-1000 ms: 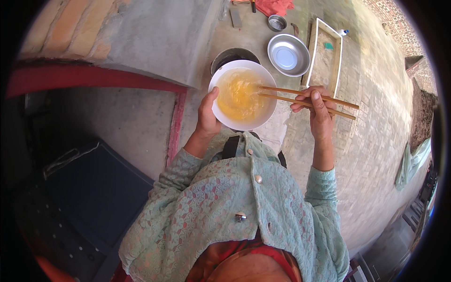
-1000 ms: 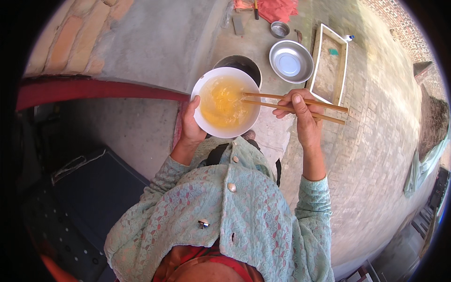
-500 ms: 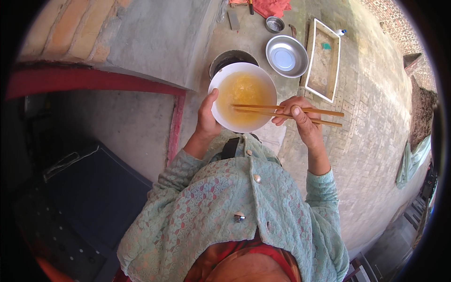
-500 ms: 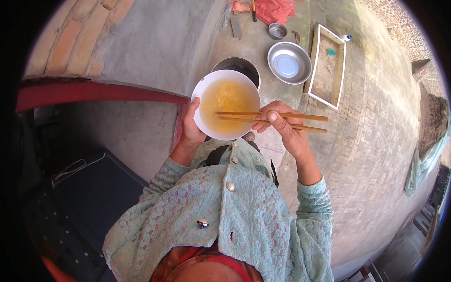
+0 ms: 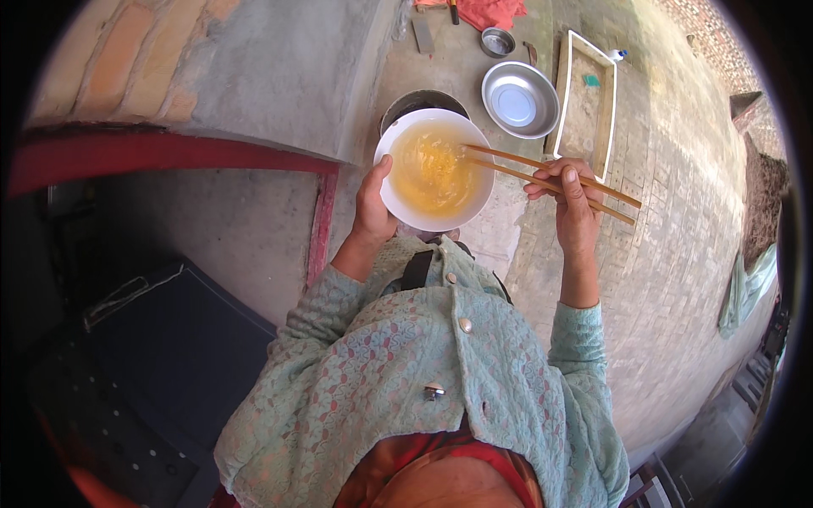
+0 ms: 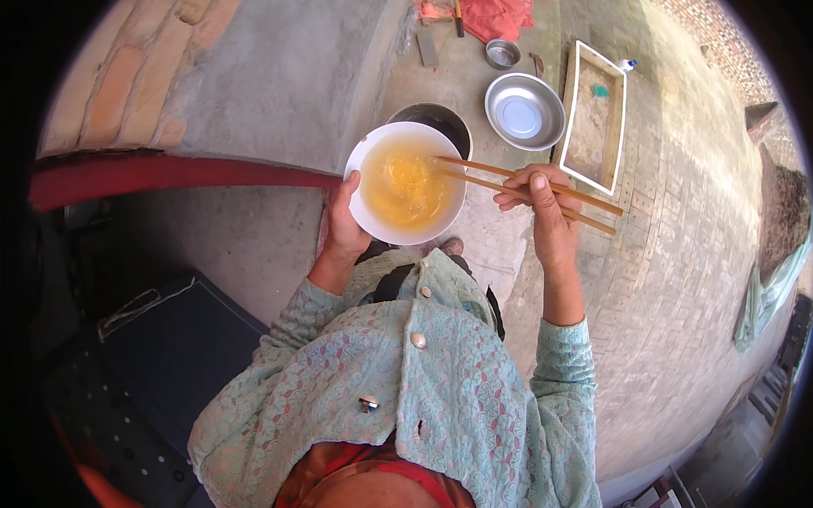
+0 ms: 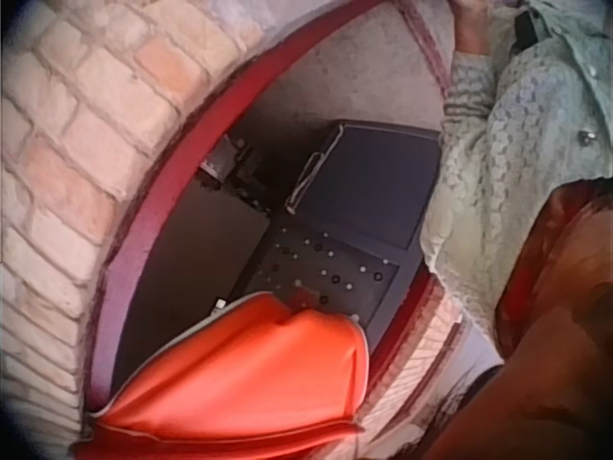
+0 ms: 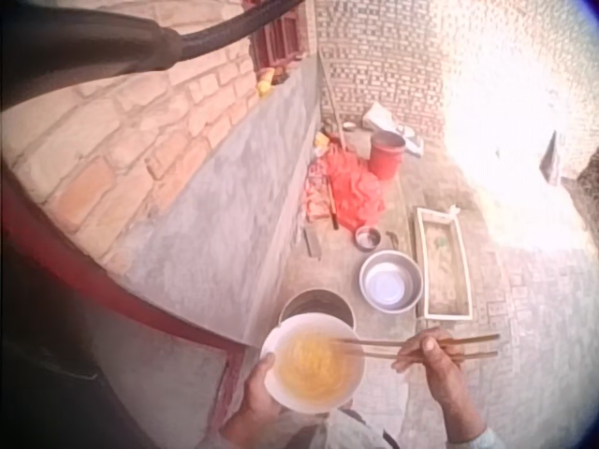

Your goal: The person holds a white bowl containing a yellow liquid and stirs it with chopsticks. The mixture gradually thickens into a yellow solid. The person walks from an indoor area to an outdoor patio while continuing to stir, then returns indoors.

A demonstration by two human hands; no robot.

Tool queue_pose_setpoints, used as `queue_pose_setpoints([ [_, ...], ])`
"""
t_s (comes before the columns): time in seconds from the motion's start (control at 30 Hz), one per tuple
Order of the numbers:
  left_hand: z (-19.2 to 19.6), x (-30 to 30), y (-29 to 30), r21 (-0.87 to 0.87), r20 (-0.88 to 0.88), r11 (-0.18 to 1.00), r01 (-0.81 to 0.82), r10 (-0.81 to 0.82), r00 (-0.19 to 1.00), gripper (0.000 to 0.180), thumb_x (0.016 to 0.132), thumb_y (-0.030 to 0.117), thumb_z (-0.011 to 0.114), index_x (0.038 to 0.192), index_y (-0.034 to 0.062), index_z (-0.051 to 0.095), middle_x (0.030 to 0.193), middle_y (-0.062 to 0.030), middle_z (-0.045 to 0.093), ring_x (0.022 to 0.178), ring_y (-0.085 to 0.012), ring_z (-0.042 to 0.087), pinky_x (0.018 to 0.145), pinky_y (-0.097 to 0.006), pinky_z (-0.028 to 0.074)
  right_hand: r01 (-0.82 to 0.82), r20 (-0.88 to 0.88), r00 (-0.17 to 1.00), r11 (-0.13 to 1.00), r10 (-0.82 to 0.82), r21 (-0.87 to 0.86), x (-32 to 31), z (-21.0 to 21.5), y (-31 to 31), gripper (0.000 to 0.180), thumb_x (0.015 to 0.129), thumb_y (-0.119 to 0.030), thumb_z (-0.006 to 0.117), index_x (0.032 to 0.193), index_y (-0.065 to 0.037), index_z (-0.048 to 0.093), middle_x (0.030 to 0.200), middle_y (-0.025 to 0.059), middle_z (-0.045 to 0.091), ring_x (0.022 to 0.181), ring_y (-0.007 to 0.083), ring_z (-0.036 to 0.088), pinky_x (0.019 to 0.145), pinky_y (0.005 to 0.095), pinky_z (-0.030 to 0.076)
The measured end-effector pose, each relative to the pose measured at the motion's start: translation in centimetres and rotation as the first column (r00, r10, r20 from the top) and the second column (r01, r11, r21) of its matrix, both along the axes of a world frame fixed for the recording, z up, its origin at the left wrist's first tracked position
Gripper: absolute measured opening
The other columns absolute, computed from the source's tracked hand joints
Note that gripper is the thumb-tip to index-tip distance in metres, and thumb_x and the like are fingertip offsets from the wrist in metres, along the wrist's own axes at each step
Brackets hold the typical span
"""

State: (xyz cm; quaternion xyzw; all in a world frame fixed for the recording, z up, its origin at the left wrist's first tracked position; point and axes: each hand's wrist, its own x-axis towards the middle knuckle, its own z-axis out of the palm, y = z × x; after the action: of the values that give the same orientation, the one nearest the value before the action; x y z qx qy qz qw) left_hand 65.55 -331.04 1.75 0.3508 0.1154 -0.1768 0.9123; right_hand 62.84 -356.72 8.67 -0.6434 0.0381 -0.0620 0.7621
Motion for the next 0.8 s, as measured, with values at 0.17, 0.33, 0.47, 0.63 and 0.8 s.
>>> queue_pose_setpoints([
  [0.17,-0.8,1.0,0.2,0.038,-0.009,0.999,-0.023,0.023,1.0,0.042,0.094,0.028,0.042,0.12,-0.0024,0.05,0.116,-0.0118,0.058,0.107,-0.0192,0.057,0.091,-0.031,0.044,-0.169,-0.013,0.985,0.985,0.169,0.039,-1.6,-1.4,2.1,0.033,0.095,-0.027,0.048,0.094,0.004,0.058,0.092,0.0144,0.059,0.075,0.0235,0.065,0.066,0.0342,0.055],
  [0.33,-2.3,1.8,0.5,0.053,-0.035,0.997,-0.053,0.055,0.998,0.038,0.092,0.025,0.046,0.117,-0.0021,0.052,0.113,-0.011,0.059,0.103,-0.0193,0.058,0.089,-0.03,0.044,0.094,-0.057,0.995,0.987,-0.087,0.131,-3.7,-3.6,-0.4,0.031,0.095,-0.027,0.048,0.093,0.002,0.057,0.092,0.0154,0.06,0.076,0.0262,0.065,0.065,0.0349,0.055],
  [0.47,-2.8,2.3,0.0,0.099,-0.071,0.99,-0.097,0.105,0.992,0.038,0.09,0.024,0.049,0.117,-0.0018,0.052,0.113,-0.0105,0.059,0.104,-0.0195,0.057,0.089,-0.031,0.043,0.184,-0.11,0.982,0.926,-0.156,0.329,-4.4,-5.4,-0.5,0.029,0.095,-0.027,0.047,0.096,0.001,0.055,0.091,0.0164,0.061,0.074,0.0261,0.066,0.065,0.0353,0.056],
  [0.63,-4.3,3.3,0.0,0.133,-0.084,0.985,-0.108,0.12,0.989,0.039,0.087,0.023,0.051,0.117,-0.002,0.051,0.112,-0.0102,0.059,0.105,-0.0201,0.056,0.09,-0.032,0.043,0.262,-0.172,0.963,0.863,-0.207,0.432,-5.7,-7.4,0.4,0.029,0.096,-0.029,0.046,0.096,-0.001,0.054,0.09,0.0154,0.062,0.075,0.0253,0.066,0.065,0.0347,0.056],
  [0.8,-5.9,4.8,0.2,0.178,-0.096,0.979,-0.096,0.114,0.989,0.04,0.085,0.022,0.053,0.117,-0.0026,0.051,0.111,-0.0104,0.059,0.105,-0.0205,0.055,0.09,-0.032,0.043,0.363,-0.239,0.932,0.738,-0.274,0.568,-7.6,-8.6,-0.6,0.027,0.095,-0.03,0.046,0.093,-0.004,0.054,0.088,0.0145,0.063,0.075,0.0239,0.066,0.065,0.0325,0.056],
])
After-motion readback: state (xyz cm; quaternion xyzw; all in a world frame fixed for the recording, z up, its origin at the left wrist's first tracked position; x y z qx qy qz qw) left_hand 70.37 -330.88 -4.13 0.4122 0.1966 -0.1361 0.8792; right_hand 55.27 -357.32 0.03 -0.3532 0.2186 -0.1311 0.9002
